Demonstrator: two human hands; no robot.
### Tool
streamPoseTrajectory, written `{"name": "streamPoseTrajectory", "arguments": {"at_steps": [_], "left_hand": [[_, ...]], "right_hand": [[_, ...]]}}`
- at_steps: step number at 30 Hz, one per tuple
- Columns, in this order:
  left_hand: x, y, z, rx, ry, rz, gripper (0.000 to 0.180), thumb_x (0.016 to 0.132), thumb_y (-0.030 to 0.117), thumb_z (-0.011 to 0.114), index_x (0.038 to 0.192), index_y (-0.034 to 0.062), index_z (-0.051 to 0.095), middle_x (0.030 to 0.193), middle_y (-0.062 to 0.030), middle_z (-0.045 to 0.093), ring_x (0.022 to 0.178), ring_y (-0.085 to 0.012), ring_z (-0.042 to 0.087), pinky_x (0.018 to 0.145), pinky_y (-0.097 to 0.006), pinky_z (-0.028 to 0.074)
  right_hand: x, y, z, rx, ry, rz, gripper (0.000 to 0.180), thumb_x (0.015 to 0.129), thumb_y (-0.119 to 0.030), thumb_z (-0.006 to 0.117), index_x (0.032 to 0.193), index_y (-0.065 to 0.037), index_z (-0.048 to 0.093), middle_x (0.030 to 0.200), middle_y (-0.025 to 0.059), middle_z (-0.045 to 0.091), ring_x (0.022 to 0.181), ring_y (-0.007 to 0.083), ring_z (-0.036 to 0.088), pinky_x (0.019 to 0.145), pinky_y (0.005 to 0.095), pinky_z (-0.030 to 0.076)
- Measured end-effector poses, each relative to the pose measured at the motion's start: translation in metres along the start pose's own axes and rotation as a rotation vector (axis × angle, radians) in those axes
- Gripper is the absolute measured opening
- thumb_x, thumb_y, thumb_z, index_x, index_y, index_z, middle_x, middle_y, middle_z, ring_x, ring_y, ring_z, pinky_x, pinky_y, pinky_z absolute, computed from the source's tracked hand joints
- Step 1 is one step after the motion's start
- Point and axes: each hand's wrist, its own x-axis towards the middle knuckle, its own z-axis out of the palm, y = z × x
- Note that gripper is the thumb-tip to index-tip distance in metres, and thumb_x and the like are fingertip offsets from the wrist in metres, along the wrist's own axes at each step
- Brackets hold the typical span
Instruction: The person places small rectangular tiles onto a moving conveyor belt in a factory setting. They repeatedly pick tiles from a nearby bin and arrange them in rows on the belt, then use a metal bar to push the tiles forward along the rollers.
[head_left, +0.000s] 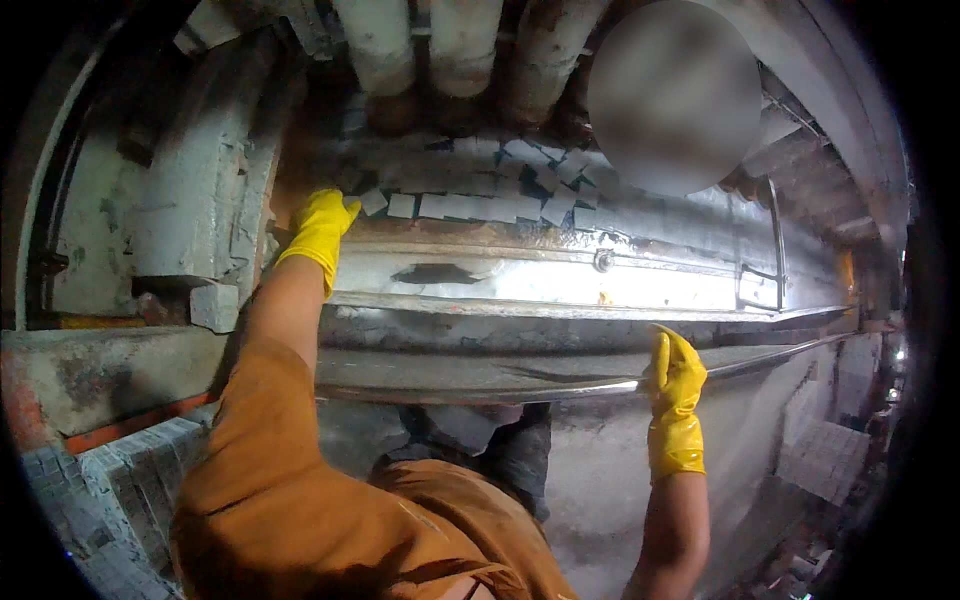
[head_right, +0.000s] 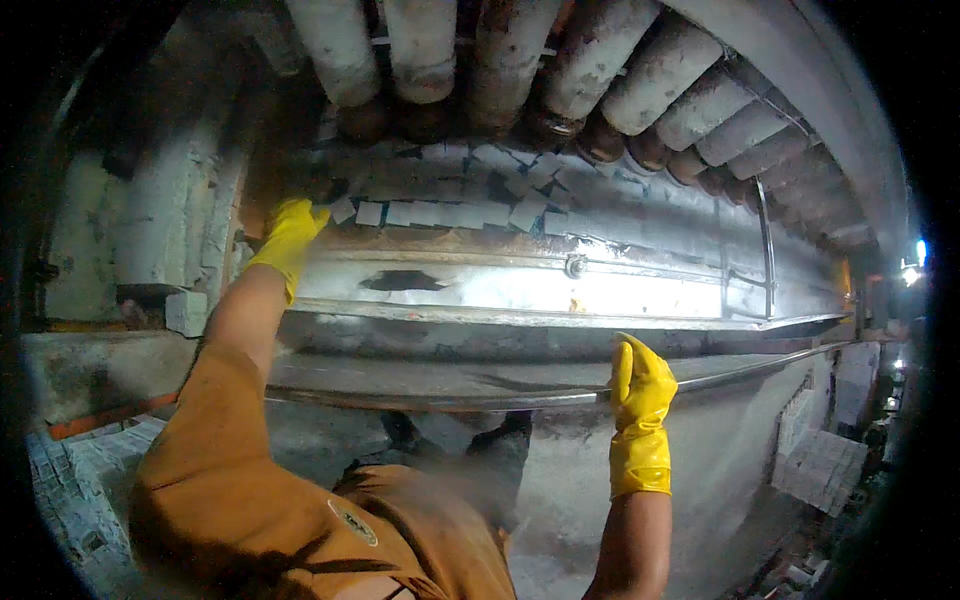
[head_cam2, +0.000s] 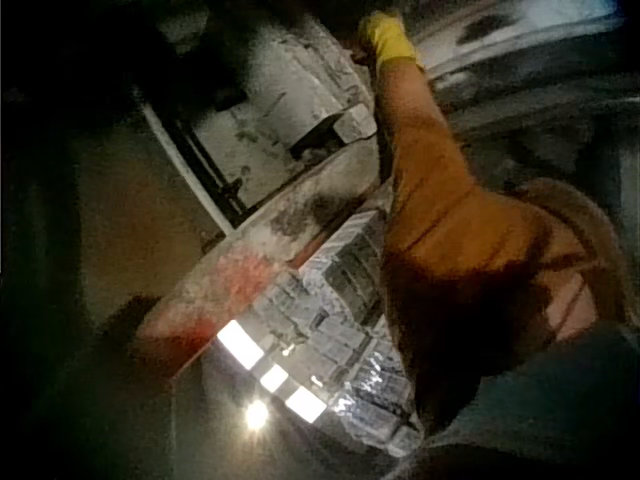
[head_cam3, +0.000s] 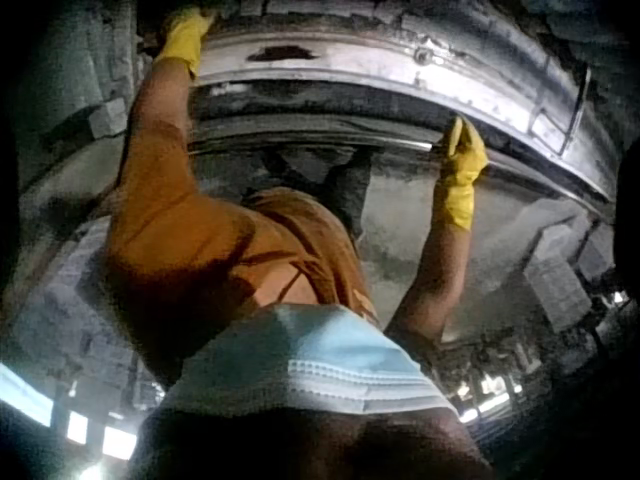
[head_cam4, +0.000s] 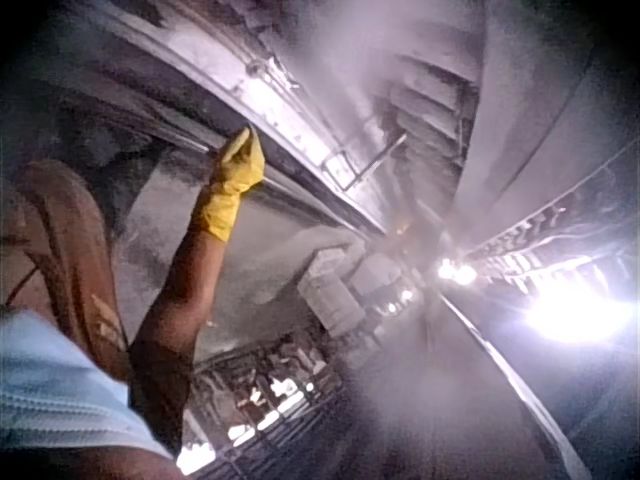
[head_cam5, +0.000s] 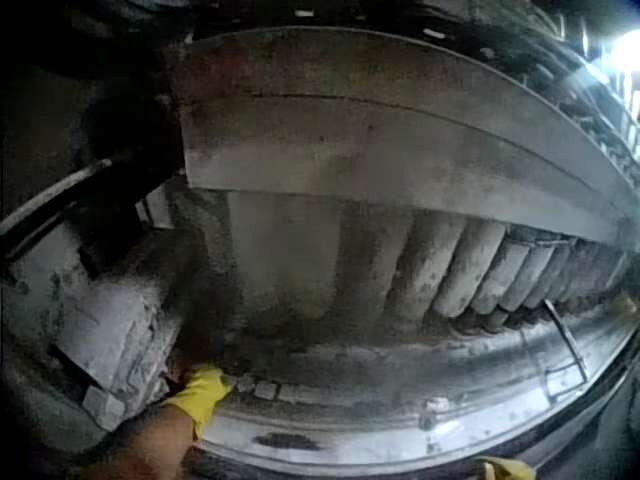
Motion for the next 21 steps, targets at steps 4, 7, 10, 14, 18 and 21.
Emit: {"name": "streamPoseTrajectory", "arguments": {"at_steps": [4,7,10,14,18,21], "left_hand": [[0.002,-0.016,0.002,-0.013,-0.008,0.101,0.058,0.099,0.054,0.07,0.137,0.0113,0.075,0.143,-0.0171,0.071,0.133,-0.0402,0.065,0.111,-0.053,0.052],[-0.006,-0.007,-0.005,-0.066,0.075,0.136,0.056,0.097,0.05,0.072,0.138,0.0122,0.074,0.137,-0.0176,0.074,0.129,-0.0404,0.066,0.11,-0.053,0.051],[-0.02,0.015,0.005,-0.105,0.318,0.314,0.061,0.094,0.047,0.077,0.144,0.0141,0.069,0.148,-0.019,0.065,0.136,-0.041,0.061,0.115,-0.053,0.047],[-0.012,0.03,0.031,-0.099,0.18,0.266,0.068,0.092,0.043,0.079,0.153,0.0193,0.063,0.168,-0.0211,0.047,0.145,-0.0472,0.051,0.119,-0.056,0.045],[-0.007,0.021,0.043,-0.149,0.109,0.226,0.073,0.092,0.045,0.077,0.16,0.0262,0.058,0.174,-0.0191,0.04,0.155,-0.0454,0.042,0.126,-0.058,0.037],[-0.024,0.033,0.04,-0.092,0.09,0.182,0.075,0.095,0.046,0.074,0.165,0.0286,0.051,0.177,-0.0204,0.033,0.16,-0.0476,0.033,0.129,-0.062,0.029]], "right_hand": [[-0.002,-0.001,-0.001,0.016,-0.028,0.035,0.029,0.108,-0.031,0.066,0.119,-0.009,0.082,0.096,0.015,0.081,0.088,0.0357,0.077,0.084,0.0418,0.059],[-0.004,-0.001,-0.001,-0.004,-0.014,-0.013,0.03,0.108,-0.032,0.066,0.119,-0.008,0.082,0.096,0.0151,0.081,0.088,0.0358,0.077,0.084,0.0419,0.059],[-0.004,-0.001,-0.001,-0.004,0.023,-0.047,0.03,0.109,-0.031,0.066,0.119,-0.008,0.082,0.095,0.0154,0.081,0.088,0.035,0.077,0.084,0.0418,0.059],[-0.004,-0.001,0.001,0.054,-0.005,0.049,0.03,0.109,-0.031,0.066,0.118,-0.008,0.082,0.095,0.0155,0.081,0.088,0.0339,0.077,0.084,0.0416,0.059],[-0.004,-0.003,-0.001,-0.005,0.025,-0.024,0.031,0.11,-0.033,0.066,0.118,-0.008,0.082,0.093,0.0145,0.08,0.086,0.0331,0.076,0.084,0.0411,0.059],[-0.004,-0.004,-0.002,0.028,-0.049,0.126,0.031,0.11,-0.033,0.066,0.118,-0.008,0.082,0.093,0.0134,0.081,0.085,0.0323,0.076,0.083,0.0408,0.059]]}}
